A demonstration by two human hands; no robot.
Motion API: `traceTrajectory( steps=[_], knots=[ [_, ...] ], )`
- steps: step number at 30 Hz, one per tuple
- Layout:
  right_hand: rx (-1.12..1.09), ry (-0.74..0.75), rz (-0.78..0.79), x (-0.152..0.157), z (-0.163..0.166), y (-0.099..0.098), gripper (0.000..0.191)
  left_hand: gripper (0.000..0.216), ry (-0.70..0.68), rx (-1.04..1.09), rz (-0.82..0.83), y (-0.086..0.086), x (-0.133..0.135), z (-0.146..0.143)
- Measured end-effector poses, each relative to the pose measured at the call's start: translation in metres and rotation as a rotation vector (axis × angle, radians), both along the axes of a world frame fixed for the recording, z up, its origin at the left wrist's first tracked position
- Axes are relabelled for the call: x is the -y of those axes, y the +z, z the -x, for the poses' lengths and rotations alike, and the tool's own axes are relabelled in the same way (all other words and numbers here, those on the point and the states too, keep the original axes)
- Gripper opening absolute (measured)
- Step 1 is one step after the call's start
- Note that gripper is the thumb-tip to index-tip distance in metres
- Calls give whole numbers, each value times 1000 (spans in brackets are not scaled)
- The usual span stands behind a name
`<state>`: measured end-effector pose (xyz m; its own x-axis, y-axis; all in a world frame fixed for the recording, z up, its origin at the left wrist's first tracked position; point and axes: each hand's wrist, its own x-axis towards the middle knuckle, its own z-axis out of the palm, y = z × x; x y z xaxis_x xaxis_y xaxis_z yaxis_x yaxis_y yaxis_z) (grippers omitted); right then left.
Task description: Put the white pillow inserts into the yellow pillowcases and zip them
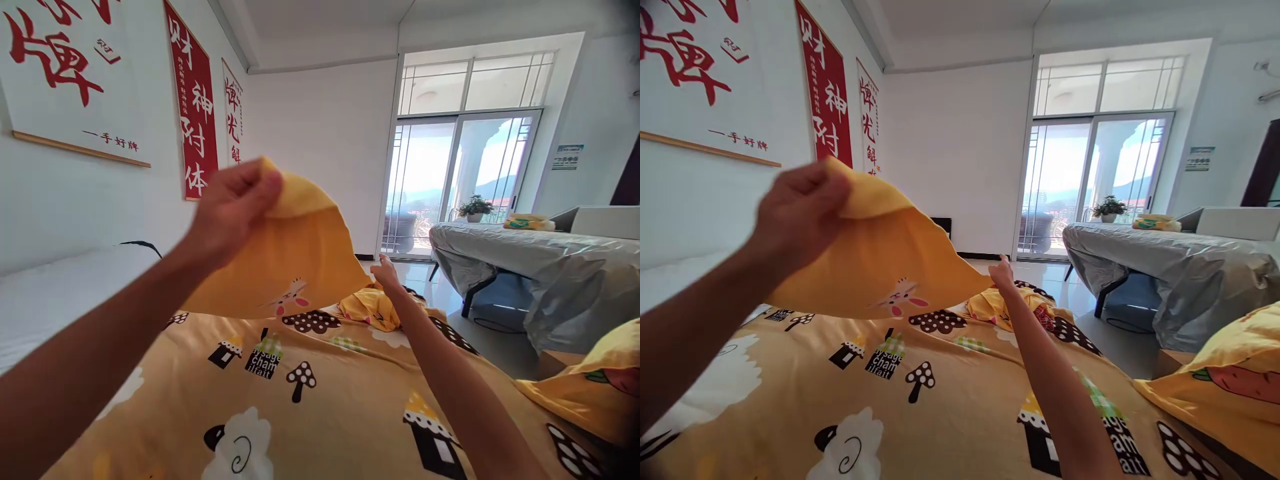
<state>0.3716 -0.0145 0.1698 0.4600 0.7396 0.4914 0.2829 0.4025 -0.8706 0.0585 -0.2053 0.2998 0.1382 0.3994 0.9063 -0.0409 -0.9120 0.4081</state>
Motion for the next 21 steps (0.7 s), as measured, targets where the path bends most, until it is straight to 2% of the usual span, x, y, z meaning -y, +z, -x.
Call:
traceTrajectory(
  steps=[1,3,4,6,8,9,10,11,13,15,17,18,19,20,21],
  knots=[
    [18,28,-79,16,13,0,48,36,-49,-102,21,-16,-10,-21],
    [142,190,-322,55,38,8,58,42,-142,-111,83,-35,-32,-55],
    [253,318,-442,74,49,16,63,42,-196,-92,93,-39,-43,-68],
    [419,482,-555,104,65,35,65,40,-258,-111,67,-37,-57,-88],
    [435,472,-530,118,73,53,42,38,-206,-209,-12,-30,-58,-103],
    [412,409,-508,119,73,60,28,36,-138,-269,-62,-28,-54,-107],
    [399,324,-485,116,71,65,21,33,-52,-331,-120,-30,-48,-108],
    [395,227,-468,112,66,68,23,28,55,-395,-188,-36,-39,-107],
    [377,54,-448,102,52,69,29,27,350,-558,-342,-63,-16,-91],
    [288,-7,-435,95,36,68,31,55,750,-691,-453,-107,8,-62],
    [162,11,-431,93,25,65,33,60,1136,-671,-397,-156,23,-25],
    [113,24,-432,93,22,62,35,59,1258,-607,-330,-178,25,-7],
    [81,32,-432,93,21,58,36,55,1307,-552,-260,-195,23,10],
    [66,30,-430,93,23,53,37,47,1298,-513,-168,-206,17,24],
    [72,16,-430,93,27,47,36,38,1259,-495,-72,-210,9,35]
  ],
)
